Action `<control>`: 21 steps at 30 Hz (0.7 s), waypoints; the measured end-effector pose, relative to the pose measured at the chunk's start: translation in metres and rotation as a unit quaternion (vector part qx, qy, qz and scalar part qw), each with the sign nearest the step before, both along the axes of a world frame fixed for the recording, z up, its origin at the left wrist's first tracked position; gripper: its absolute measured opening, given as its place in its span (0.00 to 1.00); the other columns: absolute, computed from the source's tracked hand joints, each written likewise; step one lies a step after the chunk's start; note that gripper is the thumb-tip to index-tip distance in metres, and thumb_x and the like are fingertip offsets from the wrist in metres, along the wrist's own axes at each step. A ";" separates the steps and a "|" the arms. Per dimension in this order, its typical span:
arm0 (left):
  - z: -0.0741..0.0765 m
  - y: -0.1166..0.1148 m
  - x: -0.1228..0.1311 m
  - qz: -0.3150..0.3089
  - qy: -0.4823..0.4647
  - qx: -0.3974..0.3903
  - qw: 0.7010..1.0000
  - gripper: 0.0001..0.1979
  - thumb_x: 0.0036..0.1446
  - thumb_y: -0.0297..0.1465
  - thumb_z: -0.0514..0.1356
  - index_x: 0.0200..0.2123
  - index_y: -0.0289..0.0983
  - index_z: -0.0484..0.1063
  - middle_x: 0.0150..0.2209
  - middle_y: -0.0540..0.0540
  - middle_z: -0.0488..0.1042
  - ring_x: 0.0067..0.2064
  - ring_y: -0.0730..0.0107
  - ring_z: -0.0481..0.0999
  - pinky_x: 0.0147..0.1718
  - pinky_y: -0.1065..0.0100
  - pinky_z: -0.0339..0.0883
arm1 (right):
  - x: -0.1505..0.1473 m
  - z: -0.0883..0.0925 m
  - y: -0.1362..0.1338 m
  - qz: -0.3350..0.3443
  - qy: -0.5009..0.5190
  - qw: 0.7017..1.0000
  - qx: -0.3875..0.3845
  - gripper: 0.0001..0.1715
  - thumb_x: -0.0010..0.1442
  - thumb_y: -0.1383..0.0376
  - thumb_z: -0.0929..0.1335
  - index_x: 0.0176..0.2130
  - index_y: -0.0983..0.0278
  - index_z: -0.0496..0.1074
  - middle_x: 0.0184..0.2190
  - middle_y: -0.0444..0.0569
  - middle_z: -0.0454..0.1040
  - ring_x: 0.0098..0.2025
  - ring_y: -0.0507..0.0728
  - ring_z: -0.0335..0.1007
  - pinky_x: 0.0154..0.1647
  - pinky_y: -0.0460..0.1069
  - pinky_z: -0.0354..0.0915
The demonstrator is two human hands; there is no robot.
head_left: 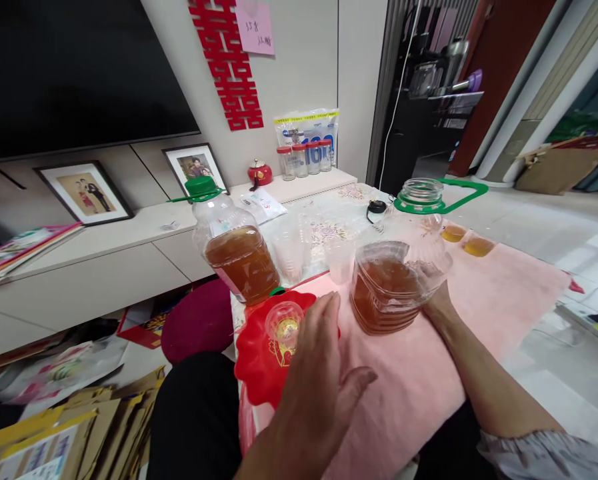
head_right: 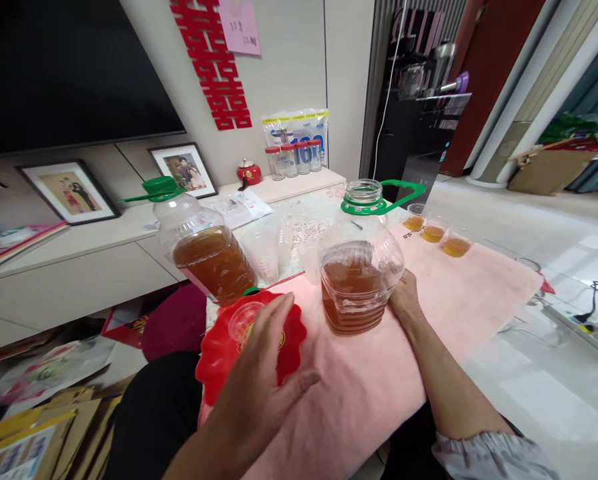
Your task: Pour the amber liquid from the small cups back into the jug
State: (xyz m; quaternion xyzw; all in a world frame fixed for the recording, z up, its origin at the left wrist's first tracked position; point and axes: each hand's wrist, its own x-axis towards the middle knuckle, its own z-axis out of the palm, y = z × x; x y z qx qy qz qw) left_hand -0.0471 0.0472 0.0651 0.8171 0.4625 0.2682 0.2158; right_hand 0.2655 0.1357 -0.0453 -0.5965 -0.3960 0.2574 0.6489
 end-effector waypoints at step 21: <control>-0.078 0.040 0.119 0.081 -0.256 -0.139 0.953 0.69 0.42 0.41 0.75 0.72 0.27 0.31 0.74 0.21 0.42 0.76 0.42 0.45 0.73 0.47 0.48 | -0.009 0.031 -0.029 0.310 0.206 0.928 0.002 0.42 0.41 0.42 0.79 0.51 0.56 0.78 0.50 0.53 0.83 0.57 0.70 0.76 0.61 0.64 0.69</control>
